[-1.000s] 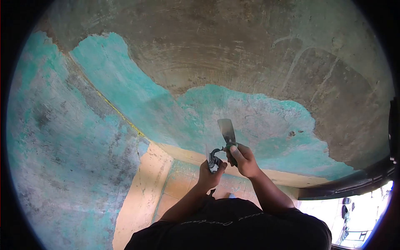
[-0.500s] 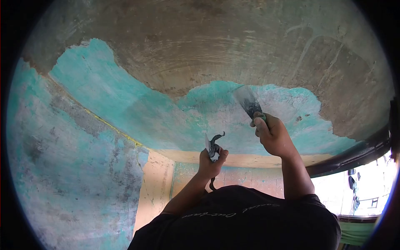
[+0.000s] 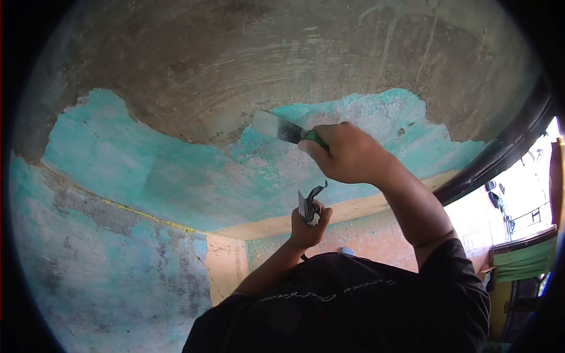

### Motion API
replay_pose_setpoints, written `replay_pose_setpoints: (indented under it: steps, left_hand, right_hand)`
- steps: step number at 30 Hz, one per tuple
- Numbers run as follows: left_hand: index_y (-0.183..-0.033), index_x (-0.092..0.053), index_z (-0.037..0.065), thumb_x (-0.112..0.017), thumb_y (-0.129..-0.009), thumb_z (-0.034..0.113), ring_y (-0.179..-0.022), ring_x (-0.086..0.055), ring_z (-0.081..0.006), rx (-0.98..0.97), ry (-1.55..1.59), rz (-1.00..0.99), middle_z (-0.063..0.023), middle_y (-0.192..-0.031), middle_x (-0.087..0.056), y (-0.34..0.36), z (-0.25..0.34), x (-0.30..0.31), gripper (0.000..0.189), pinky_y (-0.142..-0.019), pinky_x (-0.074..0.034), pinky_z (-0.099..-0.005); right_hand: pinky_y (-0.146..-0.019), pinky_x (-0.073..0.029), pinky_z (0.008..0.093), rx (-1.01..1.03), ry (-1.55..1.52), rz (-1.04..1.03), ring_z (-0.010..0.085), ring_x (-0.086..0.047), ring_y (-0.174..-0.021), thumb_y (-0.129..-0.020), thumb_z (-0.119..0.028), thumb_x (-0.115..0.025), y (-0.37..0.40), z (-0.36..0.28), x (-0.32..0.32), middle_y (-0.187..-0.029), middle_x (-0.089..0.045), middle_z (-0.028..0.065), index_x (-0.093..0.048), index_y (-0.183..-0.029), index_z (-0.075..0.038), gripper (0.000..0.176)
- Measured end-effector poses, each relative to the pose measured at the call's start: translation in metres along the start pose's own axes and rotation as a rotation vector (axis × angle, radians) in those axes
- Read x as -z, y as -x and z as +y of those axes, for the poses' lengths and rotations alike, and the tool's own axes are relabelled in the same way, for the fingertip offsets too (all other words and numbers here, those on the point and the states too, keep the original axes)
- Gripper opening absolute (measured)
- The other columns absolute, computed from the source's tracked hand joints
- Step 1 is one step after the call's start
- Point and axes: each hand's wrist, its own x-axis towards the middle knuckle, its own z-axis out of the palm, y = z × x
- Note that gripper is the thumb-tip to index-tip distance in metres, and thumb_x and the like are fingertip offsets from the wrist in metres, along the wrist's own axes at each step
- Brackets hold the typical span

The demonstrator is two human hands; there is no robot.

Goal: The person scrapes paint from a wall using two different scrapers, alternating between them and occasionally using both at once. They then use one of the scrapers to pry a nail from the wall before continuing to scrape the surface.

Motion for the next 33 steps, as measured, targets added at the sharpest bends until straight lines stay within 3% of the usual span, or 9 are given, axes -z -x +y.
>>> replay_pose_setpoints:
  steps: [1,4,7,8,13,18,23,26,33]
  left_hand:
    - [-0.077,-0.044,0.007,-0.061,-0.082,0.002,-0.058,-0.051,-0.0087,-0.015,-0.012,-0.011,-0.0011,-0.066,-0.049,0.003,0.001,0.004,0.018,-0.052,-0.044,-0.0253]
    - [-0.080,-0.042,0.007,-0.057,-0.082,-0.003,-0.059,-0.054,-0.0109,-0.031,0.028,0.034,-0.0031,-0.071,-0.049,0.007,0.001,0.020,0.019,-0.054,-0.047,-0.0262]
    - [-0.081,-0.042,0.007,-0.057,-0.083,-0.003,-0.059,-0.053,-0.0114,0.035,0.172,0.122,-0.0028,-0.071,-0.048,0.010,0.002,0.039,0.018,-0.054,-0.047,-0.0267]
    - [-0.081,-0.042,0.007,-0.057,-0.083,-0.002,-0.059,-0.053,-0.0114,0.041,0.175,0.145,-0.0026,-0.071,-0.048,0.011,0.002,0.043,0.018,-0.054,-0.046,-0.0268]
    - [-0.081,-0.043,0.007,-0.057,-0.084,-0.001,-0.059,-0.053,-0.0112,0.065,0.171,0.191,-0.0023,-0.071,-0.049,0.012,0.003,0.049,0.017,-0.053,-0.046,-0.0269]
    - [-0.080,-0.043,0.007,-0.057,-0.084,0.001,-0.059,-0.053,-0.0109,0.040,0.102,0.093,-0.0022,-0.069,-0.050,0.014,0.002,0.051,0.016,-0.054,-0.045,-0.0268]
    - [-0.079,-0.044,0.007,-0.059,-0.084,0.002,-0.057,-0.053,-0.0111,0.046,0.077,0.106,-0.0027,-0.067,-0.051,0.020,0.004,0.066,0.017,-0.053,-0.044,-0.0267]
    - [-0.079,-0.044,0.007,-0.059,-0.085,0.003,-0.057,-0.053,-0.0110,0.084,0.121,0.147,-0.0022,-0.067,-0.051,0.024,0.005,0.072,0.017,-0.052,-0.043,-0.0264]
    - [-0.075,-0.045,0.008,-0.061,-0.085,0.008,-0.055,-0.050,-0.0083,0.052,0.074,0.130,-0.0001,-0.064,-0.050,0.025,0.004,0.073,0.019,-0.051,-0.041,-0.0252]
  right_hand:
    - [-0.052,-0.042,0.0397,0.043,-0.029,0.024,0.0348,-0.054,-0.053,-0.089,-0.025,-0.055,-0.004,-0.002,-0.002,-0.060,-0.055,0.0202,-0.059,-0.081,0.001,0.027]
    - [-0.057,-0.044,0.0445,-0.126,-0.074,-0.109,0.0406,-0.056,-0.059,-0.088,-0.034,-0.055,0.012,-0.002,-0.002,-0.063,-0.058,0.0217,-0.060,-0.075,0.001,0.038]
    - [-0.057,-0.043,0.0390,-0.302,-0.177,-0.136,0.0283,-0.056,-0.056,-0.089,-0.037,-0.055,0.038,0.015,-0.002,-0.059,-0.055,0.0188,-0.063,-0.082,0.002,0.041]
    - [-0.057,-0.042,0.0358,-0.318,-0.220,-0.110,0.0186,-0.054,-0.057,-0.091,-0.037,-0.054,0.048,0.029,-0.003,-0.057,-0.054,0.0141,-0.064,-0.083,0.003,0.042]
    - [-0.058,-0.044,0.0325,-0.461,-0.312,-0.119,0.0158,-0.053,-0.059,-0.092,-0.038,-0.052,0.037,0.015,0.014,-0.060,-0.055,0.0089,-0.061,-0.079,0.004,0.045]
    - [-0.058,-0.044,0.0329,-0.304,-0.417,0.021,0.0175,-0.053,-0.059,-0.093,-0.038,-0.051,0.008,-0.016,-0.025,-0.061,-0.055,0.0067,-0.060,-0.078,0.003,0.045]
    - [-0.048,-0.038,0.0242,-0.454,-0.680,-0.127,0.0056,-0.045,-0.051,-0.094,-0.036,-0.050,0.029,-0.015,-0.050,-0.060,-0.048,-0.0013,-0.057,-0.079,0.000,0.039]
    - [-0.046,-0.037,0.0231,-0.530,-0.766,-0.104,0.0053,-0.045,-0.050,-0.094,-0.036,-0.050,0.028,-0.001,-0.055,-0.060,-0.047,-0.0024,-0.057,-0.081,0.000,0.038]
    - [-0.044,-0.038,0.0222,-0.353,-0.925,-0.051,0.0058,-0.045,-0.049,-0.096,-0.030,-0.046,0.012,-0.022,-0.073,-0.063,-0.048,-0.0013,-0.054,-0.090,0.000,0.031]
